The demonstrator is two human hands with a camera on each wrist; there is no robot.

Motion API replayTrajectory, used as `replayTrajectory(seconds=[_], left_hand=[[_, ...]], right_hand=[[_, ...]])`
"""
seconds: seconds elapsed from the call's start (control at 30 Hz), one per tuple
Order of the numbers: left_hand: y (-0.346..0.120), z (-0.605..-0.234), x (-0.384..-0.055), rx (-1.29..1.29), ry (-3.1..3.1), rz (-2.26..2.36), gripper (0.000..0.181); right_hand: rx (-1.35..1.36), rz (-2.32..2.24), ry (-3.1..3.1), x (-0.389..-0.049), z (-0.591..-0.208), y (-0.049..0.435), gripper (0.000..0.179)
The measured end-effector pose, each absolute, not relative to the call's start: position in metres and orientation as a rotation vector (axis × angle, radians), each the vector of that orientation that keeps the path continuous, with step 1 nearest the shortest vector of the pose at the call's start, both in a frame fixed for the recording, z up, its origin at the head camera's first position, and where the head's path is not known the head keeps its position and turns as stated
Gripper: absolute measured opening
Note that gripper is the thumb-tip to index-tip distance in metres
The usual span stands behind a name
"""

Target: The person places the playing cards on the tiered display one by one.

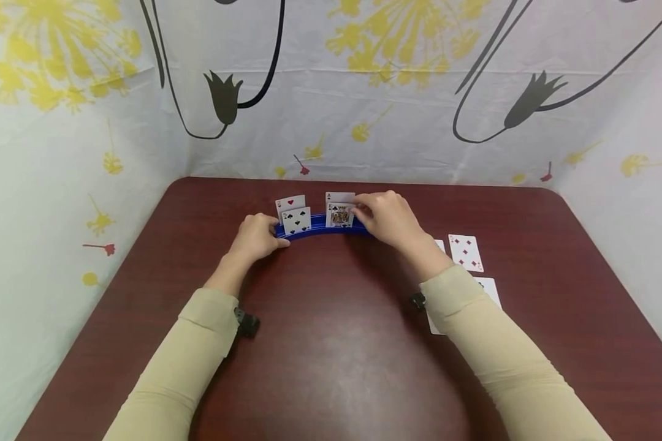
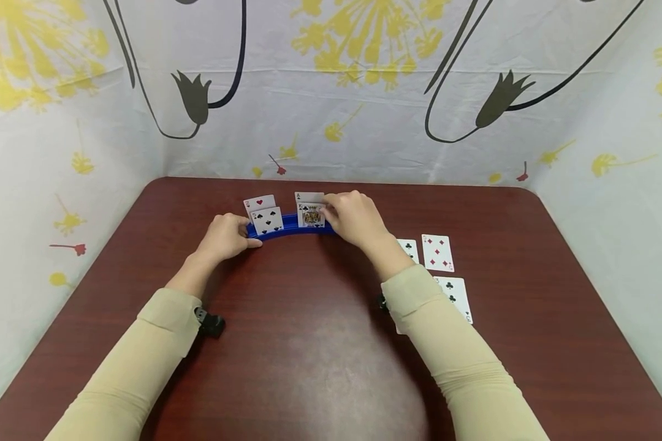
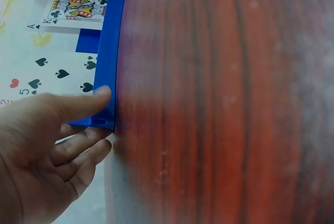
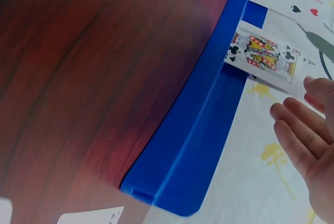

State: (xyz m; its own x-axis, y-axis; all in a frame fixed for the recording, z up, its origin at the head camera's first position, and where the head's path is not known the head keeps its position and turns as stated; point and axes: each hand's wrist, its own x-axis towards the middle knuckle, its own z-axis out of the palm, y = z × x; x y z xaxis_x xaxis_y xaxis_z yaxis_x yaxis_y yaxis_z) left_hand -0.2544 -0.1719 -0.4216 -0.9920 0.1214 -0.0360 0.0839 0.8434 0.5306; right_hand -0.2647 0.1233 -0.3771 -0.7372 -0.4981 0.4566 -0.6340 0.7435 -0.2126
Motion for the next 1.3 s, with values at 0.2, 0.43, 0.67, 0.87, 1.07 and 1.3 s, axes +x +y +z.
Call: replayTrajectory(seconds=[0.2, 0.43, 0.67, 0.87, 1.07, 1.3], left_hand=[[-0.172, -0.424, -0.254, 0.164, 2.943, 0.905, 0.056], [-0.173, -0.426, -0.254, 0.199, 2.968, 0.920, 0.044], [-0.172, -0.428, -0.253, 0.170, 2.947, 1.010, 0.042], [-0.173, -0.428, -0.253, 0.162, 2.970, 1.037, 0.046], [-0.172, -0.428, -0.253, 0.161, 2.970, 1.049, 0.050], [-0.172, -0.428, -0.253, 0.162, 2.957, 1.044, 0.049]], right_hand=[[0.853, 0.519, -2.563, -0.264, -0.375, 0.136, 0.013], [0.813, 0.517, -2.587, -0.262, -0.373, 0.151, 0.014], [0.762, 0.525, -2.606, -0.261, -0.372, 0.171, 0.015], [0.731, 0.540, -2.620, -0.259, -0.371, 0.191, 0.016], [0.705, 0.546, -2.615, -0.254, -0.371, 0.210, 0.015], [0.658, 0.537, -2.658, -0.252, -0.370, 0.228, 0.016]])
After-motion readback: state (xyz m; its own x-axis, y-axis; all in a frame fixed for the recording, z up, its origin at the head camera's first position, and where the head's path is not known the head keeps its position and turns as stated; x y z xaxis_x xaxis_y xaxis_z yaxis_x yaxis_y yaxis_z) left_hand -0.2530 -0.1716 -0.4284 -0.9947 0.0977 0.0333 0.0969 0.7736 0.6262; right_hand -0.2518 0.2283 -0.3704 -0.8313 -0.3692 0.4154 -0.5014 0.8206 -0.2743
